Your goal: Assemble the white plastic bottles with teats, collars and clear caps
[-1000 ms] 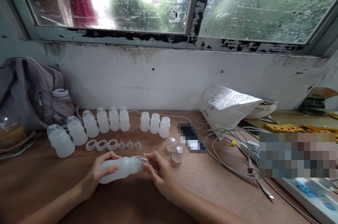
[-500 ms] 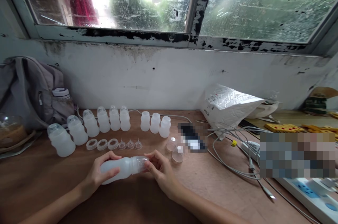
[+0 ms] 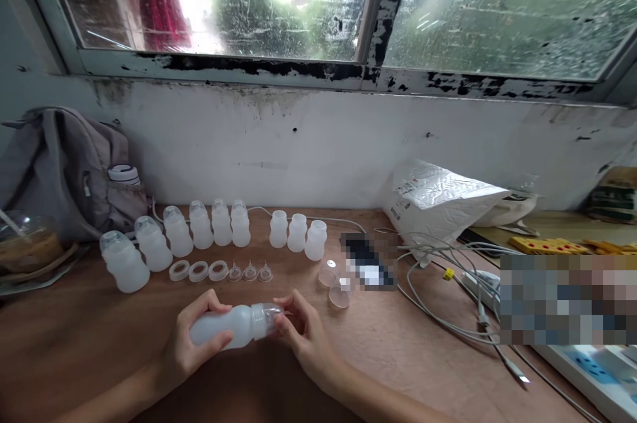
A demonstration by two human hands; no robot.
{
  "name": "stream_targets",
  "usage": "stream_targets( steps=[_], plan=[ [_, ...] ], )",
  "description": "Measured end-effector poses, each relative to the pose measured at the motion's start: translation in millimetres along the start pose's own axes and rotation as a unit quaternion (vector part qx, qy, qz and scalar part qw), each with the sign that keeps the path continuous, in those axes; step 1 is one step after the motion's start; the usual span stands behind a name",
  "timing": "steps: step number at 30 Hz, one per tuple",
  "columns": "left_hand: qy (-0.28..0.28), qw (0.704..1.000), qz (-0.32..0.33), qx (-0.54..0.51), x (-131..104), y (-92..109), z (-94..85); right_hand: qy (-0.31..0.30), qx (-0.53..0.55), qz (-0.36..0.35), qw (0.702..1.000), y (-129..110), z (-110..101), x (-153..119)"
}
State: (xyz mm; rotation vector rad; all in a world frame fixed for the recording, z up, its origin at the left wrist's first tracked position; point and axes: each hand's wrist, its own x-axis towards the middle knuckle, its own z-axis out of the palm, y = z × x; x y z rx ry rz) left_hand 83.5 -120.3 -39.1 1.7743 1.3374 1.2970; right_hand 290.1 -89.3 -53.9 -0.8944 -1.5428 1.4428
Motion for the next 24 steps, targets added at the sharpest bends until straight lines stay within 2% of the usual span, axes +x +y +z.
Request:
stream_targets(
  steps=[6, 11, 14, 17, 20, 22, 24],
  plan=[
    [-0.011, 1.000, -0.003, 0.010, 5, 4, -0.6, -0.014, 0.011, -0.039, 0.999, -13, -3, 12],
    [-0.040, 0.999, -0.017, -0.018, 9, 5, -0.9, -0.008, -0.031, -0.052, 0.998, -45, -4, 31],
    [-0.055, 0.998, -0.008, -0.026, 14, -2, -4.0, 0.012, -0.106, -0.085, 0.991, -68, -4, 44],
    [-0.033, 0.999, -0.017, -0.019, 25, -15, -13.7, 0.048, -0.259, -0.164, 0.951, -89, -5, 64],
    [-0.020, 0.999, -0.015, 0.036, 41, -28, -29.7, 0.084, -0.411, -0.232, 0.877, -100, -7, 94],
    [-0.005, 0.994, 0.020, 0.106, 47, -35, -40.1, 0.089, -0.470, -0.268, 0.836, -100, -8, 118],
    [0.003, 0.980, 0.069, 0.185, 50, -41, -47.0, 0.091, -0.502, -0.267, 0.817, -95, -7, 141]
  ],
)
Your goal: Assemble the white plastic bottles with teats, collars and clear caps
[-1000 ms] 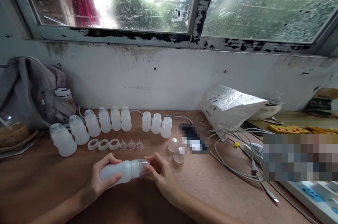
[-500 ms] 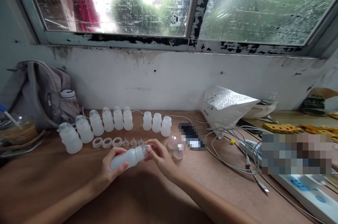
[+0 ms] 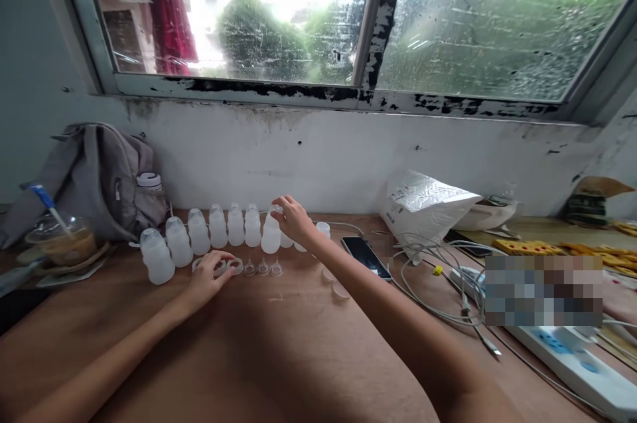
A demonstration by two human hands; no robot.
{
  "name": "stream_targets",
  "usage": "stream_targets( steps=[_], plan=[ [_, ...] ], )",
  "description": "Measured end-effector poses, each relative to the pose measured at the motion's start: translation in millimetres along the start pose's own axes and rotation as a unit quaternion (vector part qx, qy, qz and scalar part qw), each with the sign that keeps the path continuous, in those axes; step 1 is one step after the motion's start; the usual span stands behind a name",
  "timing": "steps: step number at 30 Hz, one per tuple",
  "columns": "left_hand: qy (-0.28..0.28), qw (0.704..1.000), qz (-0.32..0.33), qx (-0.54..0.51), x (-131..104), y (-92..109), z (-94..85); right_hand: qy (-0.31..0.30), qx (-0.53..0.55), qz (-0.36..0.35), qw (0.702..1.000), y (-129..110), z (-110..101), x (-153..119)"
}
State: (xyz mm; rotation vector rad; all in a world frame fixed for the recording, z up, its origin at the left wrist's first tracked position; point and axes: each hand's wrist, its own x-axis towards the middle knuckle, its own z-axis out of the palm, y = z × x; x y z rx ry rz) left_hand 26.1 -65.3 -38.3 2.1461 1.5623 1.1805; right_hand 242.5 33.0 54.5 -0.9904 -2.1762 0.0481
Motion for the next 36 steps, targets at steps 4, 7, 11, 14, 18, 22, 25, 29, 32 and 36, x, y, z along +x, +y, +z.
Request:
stream_targets(
  steps=[4, 7, 11, 14, 18, 22, 25, 29, 32, 36],
  plan=[
    [-0.008, 0.988, 0.070, 0.134, -7, -7, 1.1, -0.023, -0.054, -0.008, 0.998, 15, 28, 20],
    [-0.016, 0.974, 0.094, 0.205, -13, -10, 6.1, -0.035, -0.082, -0.005, 0.996, 23, 45, 27],
    [-0.016, 0.961, 0.102, 0.257, -16, -15, 11.0, -0.044, -0.094, -0.007, 0.995, 30, 57, 28],
    [-0.012, 0.958, 0.096, 0.268, -17, -19, 12.5, -0.038, -0.098, -0.004, 0.994, 34, 60, 26],
    [-0.010, 0.959, 0.101, 0.265, -17, -21, 12.8, -0.034, -0.098, 0.002, 0.995, 37, 62, 21],
    [-0.011, 0.961, 0.111, 0.254, -17, -21, 11.9, -0.044, -0.097, -0.007, 0.994, 38, 60, 17],
    [-0.012, 0.962, 0.124, 0.242, -17, -20, 11.3, -0.005, -0.083, -0.033, 0.996, 33, 54, 9],
    [-0.009, 0.963, 0.140, 0.230, -17, -17, 10.8, 0.056, -0.028, -0.052, 0.997, 18, 45, -22],
    [-0.013, 0.968, 0.143, 0.208, -17, -13, 10.7, 0.034, 0.002, -0.029, 0.999, 10, 47, -59],
    [-0.016, 0.985, 0.114, 0.127, -17, -3, 12.4, -0.069, -0.045, 0.031, 0.996, 12, 61, -100]
  ],
)
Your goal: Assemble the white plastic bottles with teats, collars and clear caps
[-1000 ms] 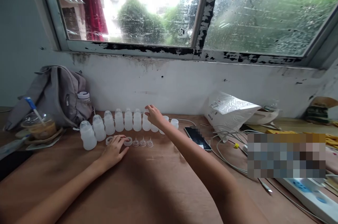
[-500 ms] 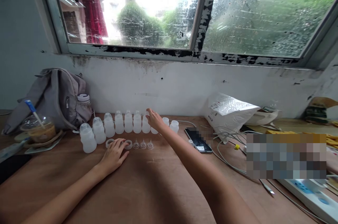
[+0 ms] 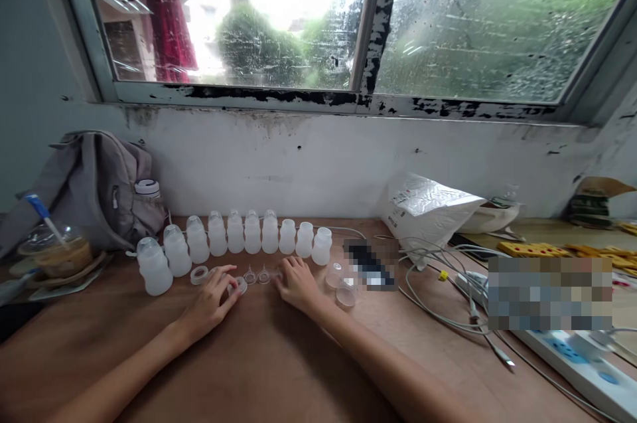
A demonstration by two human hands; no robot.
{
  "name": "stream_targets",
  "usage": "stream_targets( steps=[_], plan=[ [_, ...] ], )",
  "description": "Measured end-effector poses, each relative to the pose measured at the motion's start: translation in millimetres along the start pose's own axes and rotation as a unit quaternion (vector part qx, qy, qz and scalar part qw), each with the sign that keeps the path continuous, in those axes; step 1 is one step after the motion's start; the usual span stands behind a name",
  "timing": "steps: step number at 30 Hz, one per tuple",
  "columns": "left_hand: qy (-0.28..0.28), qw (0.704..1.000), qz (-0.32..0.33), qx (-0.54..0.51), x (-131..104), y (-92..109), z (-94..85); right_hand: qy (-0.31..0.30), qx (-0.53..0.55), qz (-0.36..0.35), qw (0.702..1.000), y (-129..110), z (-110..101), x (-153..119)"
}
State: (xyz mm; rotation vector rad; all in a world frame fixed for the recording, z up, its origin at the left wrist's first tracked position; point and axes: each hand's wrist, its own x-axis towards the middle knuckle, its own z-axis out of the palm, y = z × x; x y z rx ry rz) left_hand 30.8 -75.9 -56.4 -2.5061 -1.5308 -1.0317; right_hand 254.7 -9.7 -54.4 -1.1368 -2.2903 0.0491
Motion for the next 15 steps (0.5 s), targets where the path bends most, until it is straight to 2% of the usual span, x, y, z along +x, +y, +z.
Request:
stream_targets(
  steps=[2, 5, 7, 10, 12, 15],
  plan=[
    [0.009, 0.998, -0.017, -0.055, 2, 7, -0.1, -0.026, -0.004, 0.025, 0.999, 1, 6, -8],
    [0.033, 0.986, -0.060, -0.149, 4, 20, -0.2, -0.022, 0.038, 0.031, 0.999, -5, 2, -14],
    [0.046, 0.968, -0.110, -0.221, 6, 29, 0.2, -0.022, 0.087, 0.004, 0.996, -14, -6, -18],
    [0.057, 0.935, -0.167, -0.308, 9, 38, 3.4, -0.058, 0.152, -0.060, 0.985, -27, -17, -29],
    [0.065, 0.929, -0.177, -0.317, 10, 42, 6.8, -0.073, 0.193, -0.070, 0.976, -30, -20, -35],
    [0.036, 0.956, -0.135, -0.259, 13, 48, 10.3, -0.054, 0.267, -0.010, 0.962, -27, -21, -39]
  ],
)
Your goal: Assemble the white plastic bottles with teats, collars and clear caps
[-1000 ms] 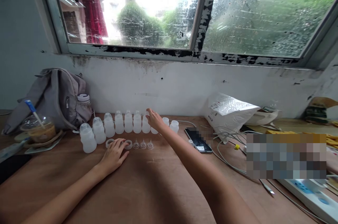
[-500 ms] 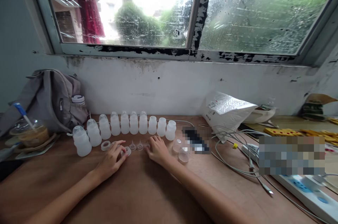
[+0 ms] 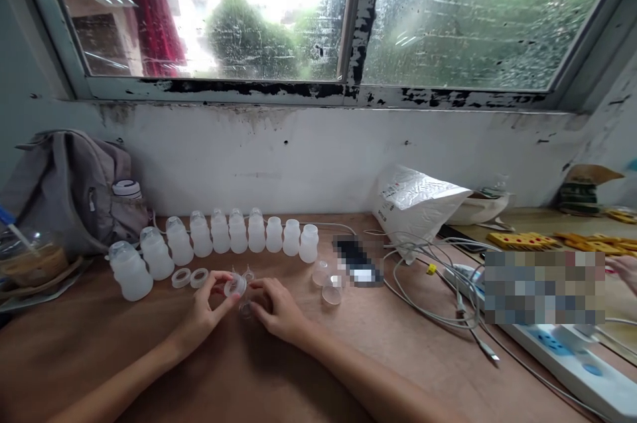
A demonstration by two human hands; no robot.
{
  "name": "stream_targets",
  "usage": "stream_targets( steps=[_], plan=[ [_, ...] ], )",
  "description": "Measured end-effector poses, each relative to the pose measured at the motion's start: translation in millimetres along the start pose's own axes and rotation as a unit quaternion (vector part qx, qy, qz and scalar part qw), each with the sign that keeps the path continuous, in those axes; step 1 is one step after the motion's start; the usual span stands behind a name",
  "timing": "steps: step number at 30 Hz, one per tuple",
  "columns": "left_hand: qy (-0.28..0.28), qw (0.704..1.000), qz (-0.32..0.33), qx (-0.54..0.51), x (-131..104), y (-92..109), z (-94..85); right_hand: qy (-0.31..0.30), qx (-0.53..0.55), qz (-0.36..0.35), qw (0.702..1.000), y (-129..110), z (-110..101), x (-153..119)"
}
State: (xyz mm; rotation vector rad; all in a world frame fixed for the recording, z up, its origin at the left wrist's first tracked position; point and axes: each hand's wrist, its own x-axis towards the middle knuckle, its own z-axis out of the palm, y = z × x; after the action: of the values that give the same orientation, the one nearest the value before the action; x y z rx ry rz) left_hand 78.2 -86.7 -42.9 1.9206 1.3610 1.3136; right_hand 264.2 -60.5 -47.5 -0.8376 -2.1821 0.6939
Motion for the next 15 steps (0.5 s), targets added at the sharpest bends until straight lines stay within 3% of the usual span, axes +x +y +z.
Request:
stream_targets(
  steps=[5, 15],
  plan=[
    [-0.101, 0.981, 0.099, 0.136, 4, 7, 4.0, 0.061, 0.122, 0.087, 0.987, 9, -4, 3],
    [-0.144, 0.960, 0.119, 0.210, 5, -1, 10.2, 0.071, 0.163, 0.122, 0.977, 16, -2, 5]
  ],
)
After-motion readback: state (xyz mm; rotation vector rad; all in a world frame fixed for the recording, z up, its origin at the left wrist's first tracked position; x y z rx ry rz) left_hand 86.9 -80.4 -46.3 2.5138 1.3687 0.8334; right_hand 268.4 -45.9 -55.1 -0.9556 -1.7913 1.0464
